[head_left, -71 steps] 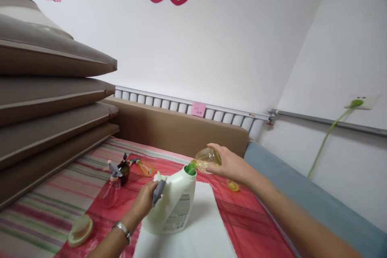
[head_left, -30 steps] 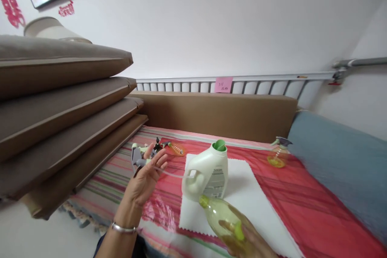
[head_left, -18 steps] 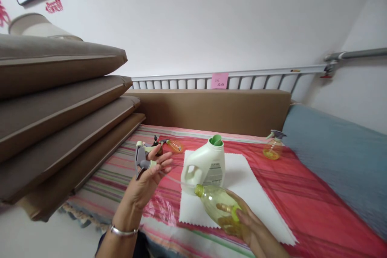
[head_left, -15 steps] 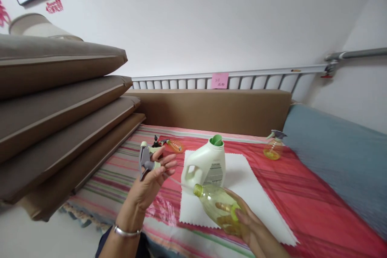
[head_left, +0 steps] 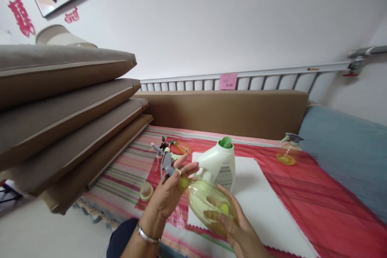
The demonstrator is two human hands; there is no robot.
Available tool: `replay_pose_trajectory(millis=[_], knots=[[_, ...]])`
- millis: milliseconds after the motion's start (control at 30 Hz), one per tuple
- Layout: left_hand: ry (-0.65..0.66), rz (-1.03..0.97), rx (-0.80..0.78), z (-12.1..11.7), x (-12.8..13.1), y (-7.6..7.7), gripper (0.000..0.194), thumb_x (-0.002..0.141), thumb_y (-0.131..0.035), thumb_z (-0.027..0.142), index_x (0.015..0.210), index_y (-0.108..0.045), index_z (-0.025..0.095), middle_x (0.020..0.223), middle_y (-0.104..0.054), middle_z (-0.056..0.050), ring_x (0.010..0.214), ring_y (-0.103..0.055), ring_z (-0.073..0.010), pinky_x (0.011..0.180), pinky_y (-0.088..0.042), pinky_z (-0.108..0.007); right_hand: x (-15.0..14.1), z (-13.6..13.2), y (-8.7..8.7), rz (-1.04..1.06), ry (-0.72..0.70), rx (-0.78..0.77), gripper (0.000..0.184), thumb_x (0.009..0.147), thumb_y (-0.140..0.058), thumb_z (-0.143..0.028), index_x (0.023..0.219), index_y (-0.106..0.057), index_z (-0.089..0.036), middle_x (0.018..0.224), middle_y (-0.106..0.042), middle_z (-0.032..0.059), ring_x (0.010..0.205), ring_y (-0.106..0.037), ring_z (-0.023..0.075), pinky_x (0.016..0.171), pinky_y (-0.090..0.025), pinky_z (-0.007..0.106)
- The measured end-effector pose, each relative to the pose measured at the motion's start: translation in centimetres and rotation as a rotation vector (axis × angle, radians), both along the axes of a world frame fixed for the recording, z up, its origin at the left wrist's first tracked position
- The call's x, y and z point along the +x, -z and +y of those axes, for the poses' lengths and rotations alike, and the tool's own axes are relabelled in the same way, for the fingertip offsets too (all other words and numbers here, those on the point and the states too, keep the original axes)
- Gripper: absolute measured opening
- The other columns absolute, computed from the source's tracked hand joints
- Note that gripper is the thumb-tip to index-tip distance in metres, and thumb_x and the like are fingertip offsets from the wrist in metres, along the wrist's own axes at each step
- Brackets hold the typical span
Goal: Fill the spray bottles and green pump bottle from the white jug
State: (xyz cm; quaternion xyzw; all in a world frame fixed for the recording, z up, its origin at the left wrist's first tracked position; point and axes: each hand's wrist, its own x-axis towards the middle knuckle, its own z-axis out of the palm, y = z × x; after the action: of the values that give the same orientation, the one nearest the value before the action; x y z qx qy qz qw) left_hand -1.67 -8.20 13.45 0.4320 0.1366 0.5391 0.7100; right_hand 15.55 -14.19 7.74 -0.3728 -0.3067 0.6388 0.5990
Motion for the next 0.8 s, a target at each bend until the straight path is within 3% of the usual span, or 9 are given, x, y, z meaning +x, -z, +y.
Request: replay_pose_trajectory(millis=[133,267,500,800], knots=[[0.023,-0.025,0.002,0.0,-0.1,0.2,0.054,0.081,-0.062,0.044,0.129,-0.048,0.022,0.121,-0.061,-0.013,0.121,-0.047,-0.0312,0.101,-0.033,-0.047,-0.4,-0.3,-0.7,-0.026,0.057,0.003,0.082,0.051,-0.079,-0.054,0.120,-0.042,-0.031,0.112,-0.062,0.0101,0.087,-0.065,0.0273,0.081,-0.047,0.045],[0.022,-0.032,0.002,0.1,-0.2,0.1,0.055,0.080,-0.062,0.045,0.128,-0.049,0.021,0.122,-0.060,-0.014,0.119,-0.048,-0.0306,0.100,-0.034,-0.046,-0.6,-0.7,-1.0,-0.052,0.062,-0.004,0.084,0.050,-0.079,-0.054,0.121,-0.040,-0.032,0.115,-0.059,0.0104,0.089,-0.065,0.0296,0.078,-0.048,0.044],[-0.099,0.011,0.006,0.3,-0.6,-0.4,0.049,0.081,-0.060,0.045,0.123,-0.053,0.021,0.120,-0.061,-0.012,0.118,-0.048,-0.0286,0.098,-0.036,-0.043,-0.3,-1.1,-1.1,-0.105,0.079,0.004,0.086,0.050,-0.079,-0.055,0.122,-0.038,-0.033,0.125,-0.051,0.0111,0.097,-0.061,0.0308,0.079,-0.050,0.045],[-0.088,0.037,0.019,-0.6,0.2,-0.6,0.049,0.082,-0.060,0.044,0.125,-0.052,0.021,0.120,-0.062,-0.012,0.116,-0.050,-0.0296,0.098,-0.036,-0.045,-1.1,-1.4,-0.9,-0.079,0.128,0.085,0.077,0.053,-0.079,-0.049,0.120,-0.043,-0.033,0.115,-0.060,0.0066,0.092,-0.062,0.0252,0.083,-0.048,0.042]])
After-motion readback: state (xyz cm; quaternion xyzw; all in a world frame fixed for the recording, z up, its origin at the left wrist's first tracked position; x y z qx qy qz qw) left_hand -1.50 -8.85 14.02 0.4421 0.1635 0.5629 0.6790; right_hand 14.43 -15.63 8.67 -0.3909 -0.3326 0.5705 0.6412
